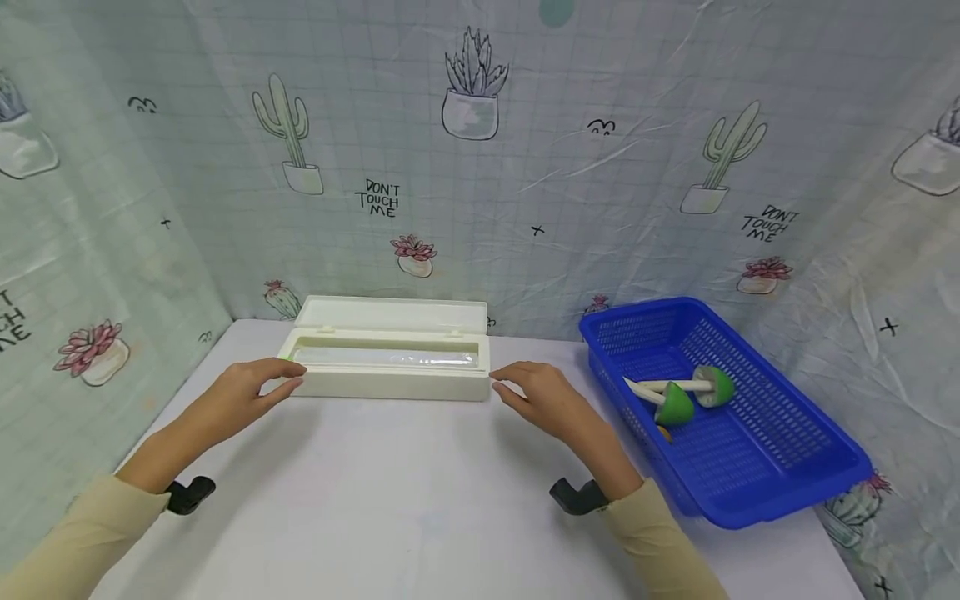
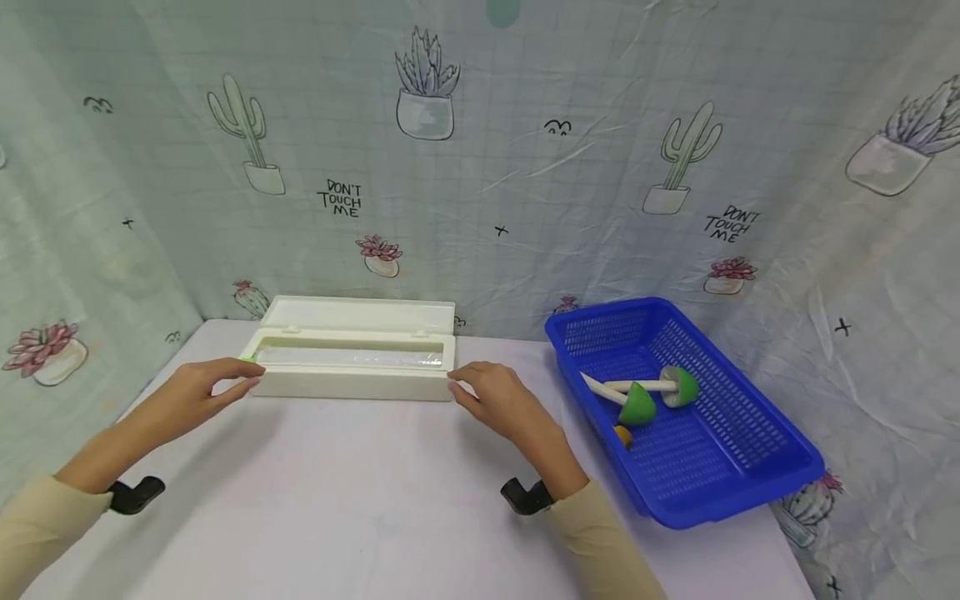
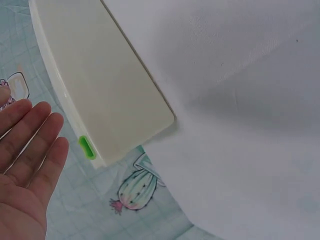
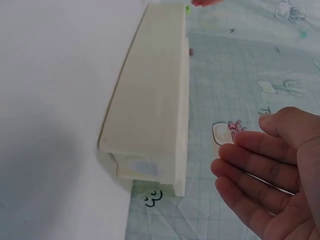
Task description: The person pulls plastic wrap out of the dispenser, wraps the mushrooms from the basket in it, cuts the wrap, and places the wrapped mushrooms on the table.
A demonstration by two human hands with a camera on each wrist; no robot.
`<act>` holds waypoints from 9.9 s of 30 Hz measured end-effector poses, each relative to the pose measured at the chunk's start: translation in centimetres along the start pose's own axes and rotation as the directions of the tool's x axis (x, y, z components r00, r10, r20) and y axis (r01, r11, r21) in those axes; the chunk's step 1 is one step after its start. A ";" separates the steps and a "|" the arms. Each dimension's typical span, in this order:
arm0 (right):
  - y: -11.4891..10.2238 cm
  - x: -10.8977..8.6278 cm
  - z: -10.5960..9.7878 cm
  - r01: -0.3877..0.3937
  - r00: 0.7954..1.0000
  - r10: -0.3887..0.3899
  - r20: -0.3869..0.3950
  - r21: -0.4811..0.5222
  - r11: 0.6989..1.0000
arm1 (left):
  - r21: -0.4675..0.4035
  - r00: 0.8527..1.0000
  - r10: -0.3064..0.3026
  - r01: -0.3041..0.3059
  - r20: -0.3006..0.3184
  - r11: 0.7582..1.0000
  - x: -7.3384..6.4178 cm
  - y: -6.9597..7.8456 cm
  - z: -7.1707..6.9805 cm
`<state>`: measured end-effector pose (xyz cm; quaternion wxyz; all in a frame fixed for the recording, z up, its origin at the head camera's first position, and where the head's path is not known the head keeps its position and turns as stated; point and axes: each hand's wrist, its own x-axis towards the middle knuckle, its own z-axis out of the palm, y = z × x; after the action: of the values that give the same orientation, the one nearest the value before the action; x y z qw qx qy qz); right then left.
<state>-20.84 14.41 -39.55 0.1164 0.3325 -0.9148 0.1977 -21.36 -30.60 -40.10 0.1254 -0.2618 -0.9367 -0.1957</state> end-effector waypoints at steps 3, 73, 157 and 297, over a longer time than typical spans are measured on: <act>0.4 0.5 0.0 0.004 1.000 -0.004 -0.026 0.020 1.000 | -0.008 0.999 0.005 -0.004 0.038 1.000 0.5 -0.6 -0.2; 2.5 15.8 0.6 0.039 0.789 -0.030 0.614 0.000 0.999 | -0.135 0.865 0.013 0.063 0.502 0.989 9.9 -6.1 -0.1; 3.0 13.7 1.5 0.055 0.921 -0.024 0.388 -0.070 0.996 | -0.085 0.960 0.047 -0.024 0.275 0.996 9.0 -6.3 0.3; 1.2 12.8 -5.9 0.076 0.994 -0.104 0.042 0.431 0.899 | -0.434 0.998 -0.047 0.059 0.038 0.899 7.5 -2.6 -9.8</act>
<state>-30.76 10.63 -30.23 0.0200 0.3981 -0.8358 0.3775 -27.67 -33.58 -29.62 0.0460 -0.2600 -0.8778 -0.3997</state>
